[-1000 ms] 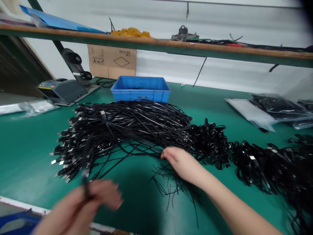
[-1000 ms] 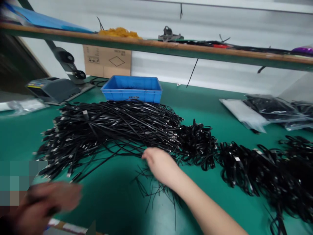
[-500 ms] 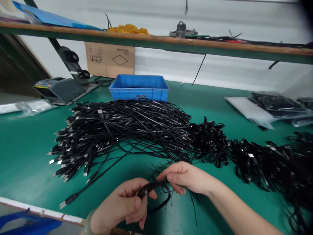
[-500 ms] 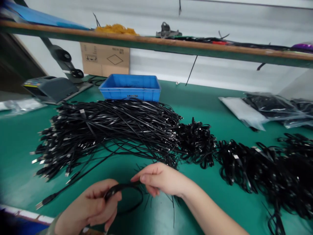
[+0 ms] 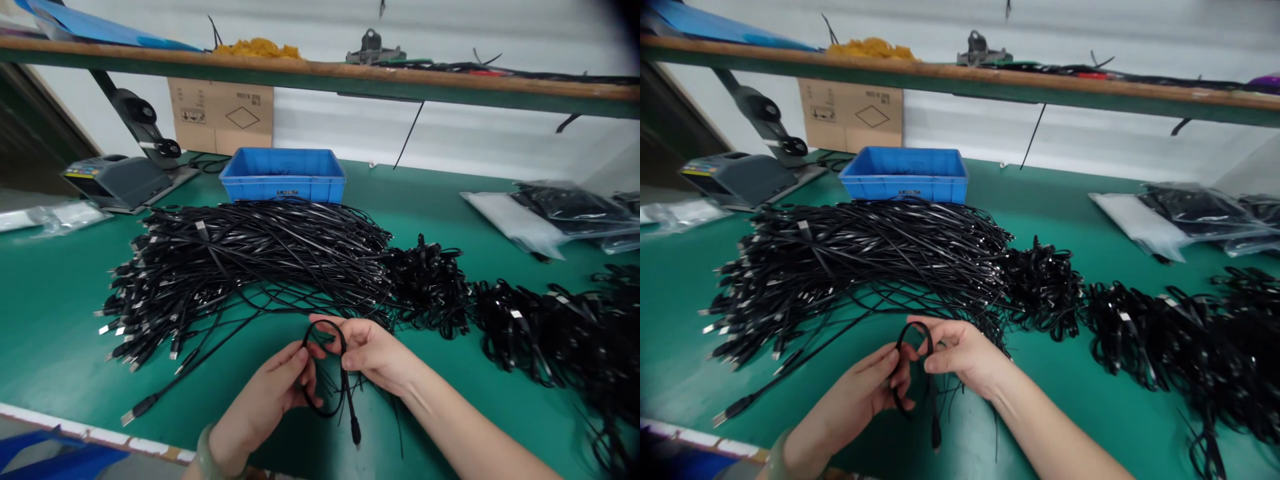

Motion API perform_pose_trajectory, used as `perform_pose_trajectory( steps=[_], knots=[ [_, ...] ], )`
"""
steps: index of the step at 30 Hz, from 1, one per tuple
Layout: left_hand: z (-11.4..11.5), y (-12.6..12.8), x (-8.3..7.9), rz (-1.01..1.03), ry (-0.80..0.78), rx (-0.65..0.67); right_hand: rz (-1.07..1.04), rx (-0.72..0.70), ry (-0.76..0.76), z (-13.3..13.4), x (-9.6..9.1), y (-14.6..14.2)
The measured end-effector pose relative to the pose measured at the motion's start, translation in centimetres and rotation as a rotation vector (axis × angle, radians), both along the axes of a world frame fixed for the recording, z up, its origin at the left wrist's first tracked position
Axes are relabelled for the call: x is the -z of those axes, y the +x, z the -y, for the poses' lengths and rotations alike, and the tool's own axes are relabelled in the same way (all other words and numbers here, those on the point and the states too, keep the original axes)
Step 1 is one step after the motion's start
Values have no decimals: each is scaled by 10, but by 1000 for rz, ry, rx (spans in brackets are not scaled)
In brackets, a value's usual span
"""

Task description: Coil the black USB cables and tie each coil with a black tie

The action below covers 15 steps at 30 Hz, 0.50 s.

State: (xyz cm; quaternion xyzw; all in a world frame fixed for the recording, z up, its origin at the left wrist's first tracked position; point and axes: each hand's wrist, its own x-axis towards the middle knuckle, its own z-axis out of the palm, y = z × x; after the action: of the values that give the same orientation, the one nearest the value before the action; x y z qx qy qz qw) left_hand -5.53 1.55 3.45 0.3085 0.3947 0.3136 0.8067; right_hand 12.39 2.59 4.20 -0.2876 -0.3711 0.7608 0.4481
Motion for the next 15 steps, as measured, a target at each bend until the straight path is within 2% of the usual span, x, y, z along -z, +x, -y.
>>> perform_pose_trajectory(
  steps=[3,6,8,10,13,15],
  knots=[
    [7,7,5,73,-61,96,12,20,-15,-2,4,-6],
    [12,13,10,41,-86,183,125,97,40,-4,8,-11],
    [13,14,14,21,-98,135,254,147,133,-6,9,-11],
    [12,11,18,-6,-103,14,485,171,239,-9,10,-9],
    [8,0,23,-68,-91,-152,1013,162,421,-9,16,-5],
    [7,-7,22,-86,-97,-204,1340,115,526,-6,24,-5]
  ],
)
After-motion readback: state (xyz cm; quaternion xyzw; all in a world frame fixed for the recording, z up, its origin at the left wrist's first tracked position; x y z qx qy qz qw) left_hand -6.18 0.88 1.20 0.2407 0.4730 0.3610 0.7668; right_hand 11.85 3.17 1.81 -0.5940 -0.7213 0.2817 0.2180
